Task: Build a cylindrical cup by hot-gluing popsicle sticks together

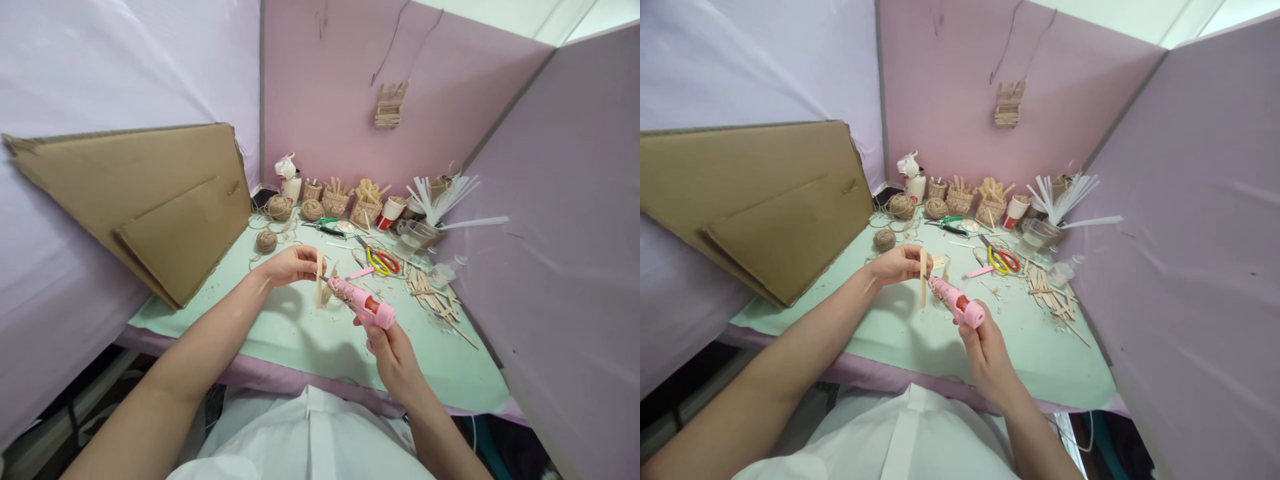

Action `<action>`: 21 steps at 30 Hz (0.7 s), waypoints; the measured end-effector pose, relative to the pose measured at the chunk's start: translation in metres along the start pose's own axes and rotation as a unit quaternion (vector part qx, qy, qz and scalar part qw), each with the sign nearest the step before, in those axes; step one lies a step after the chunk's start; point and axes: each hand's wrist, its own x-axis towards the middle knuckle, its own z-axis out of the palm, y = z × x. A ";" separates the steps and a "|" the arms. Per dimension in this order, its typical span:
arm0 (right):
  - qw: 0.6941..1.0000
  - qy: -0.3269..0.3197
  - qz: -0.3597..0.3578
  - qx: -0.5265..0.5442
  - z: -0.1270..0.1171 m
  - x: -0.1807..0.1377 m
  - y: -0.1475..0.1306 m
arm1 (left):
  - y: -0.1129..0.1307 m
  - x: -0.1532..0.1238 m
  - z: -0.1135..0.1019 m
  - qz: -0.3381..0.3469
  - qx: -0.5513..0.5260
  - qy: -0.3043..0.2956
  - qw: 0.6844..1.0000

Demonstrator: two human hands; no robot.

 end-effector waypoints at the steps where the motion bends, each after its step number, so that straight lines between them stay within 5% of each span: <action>1: 1.000 -0.001 0.001 0.002 0.000 0.000 0.000 | 0.000 0.000 0.000 0.000 0.000 0.000 1.000; 21: 1.000 -0.020 0.009 0.007 -0.002 -0.004 -0.002 | 0.002 0.000 -0.003 0.019 -0.033 0.038 0.999</action>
